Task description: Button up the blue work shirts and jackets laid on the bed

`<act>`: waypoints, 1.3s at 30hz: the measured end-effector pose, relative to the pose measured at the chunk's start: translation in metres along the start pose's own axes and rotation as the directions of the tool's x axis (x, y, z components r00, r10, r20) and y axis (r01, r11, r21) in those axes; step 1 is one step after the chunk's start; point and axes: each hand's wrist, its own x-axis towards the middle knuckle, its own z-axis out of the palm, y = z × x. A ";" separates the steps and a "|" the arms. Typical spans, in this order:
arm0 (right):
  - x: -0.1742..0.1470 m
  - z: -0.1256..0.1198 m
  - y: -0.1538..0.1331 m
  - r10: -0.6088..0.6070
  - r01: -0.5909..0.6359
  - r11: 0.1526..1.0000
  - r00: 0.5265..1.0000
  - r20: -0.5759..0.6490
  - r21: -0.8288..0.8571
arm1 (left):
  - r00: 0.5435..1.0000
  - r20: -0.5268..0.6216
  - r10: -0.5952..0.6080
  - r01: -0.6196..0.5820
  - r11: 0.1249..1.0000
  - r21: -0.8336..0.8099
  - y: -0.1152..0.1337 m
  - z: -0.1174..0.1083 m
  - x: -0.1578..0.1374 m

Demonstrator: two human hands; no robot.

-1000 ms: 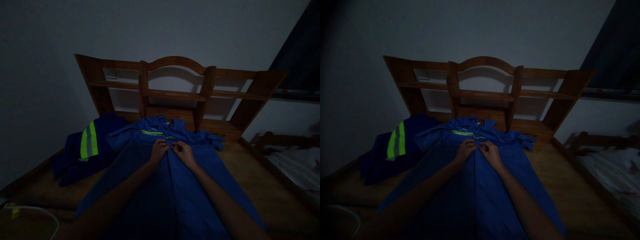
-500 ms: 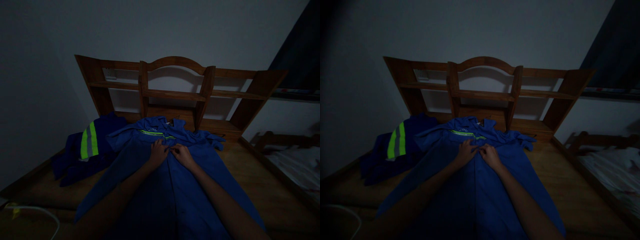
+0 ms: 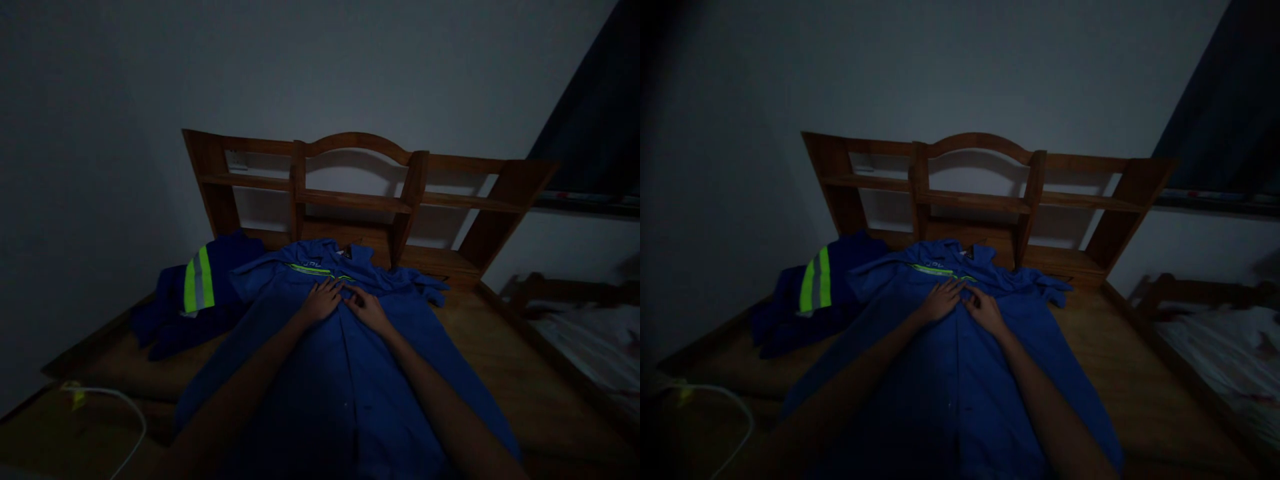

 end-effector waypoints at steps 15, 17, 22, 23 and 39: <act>-0.126 -0.010 -0.091 -0.016 -0.007 0.979 0.994 -0.109 -0.206 | 0.971 -0.221 -0.086 0.049 0.984 -0.169 0.053 -0.024 -0.080; -0.128 -0.003 -0.091 0.003 -0.033 0.971 0.992 -0.126 -0.236 | 0.980 -0.173 -0.099 0.058 0.972 -0.229 0.060 -0.015 -0.101; -0.129 0.004 -0.083 -0.010 -0.022 0.965 0.993 -0.117 -0.263 | 0.957 -0.253 -0.144 0.072 0.959 -0.274 0.074 0.003 -0.129; -0.129 0.003 -0.082 -0.009 -0.023 0.962 0.993 -0.117 -0.272 | 0.951 -0.267 -0.155 0.078 0.957 -0.278 0.077 0.004 -0.130; -0.139 -0.003 -0.084 -0.115 0.086 0.971 0.986 -0.122 -0.222 | 0.912 -0.298 -0.280 0.177 0.927 -0.330 0.091 0.007 -0.125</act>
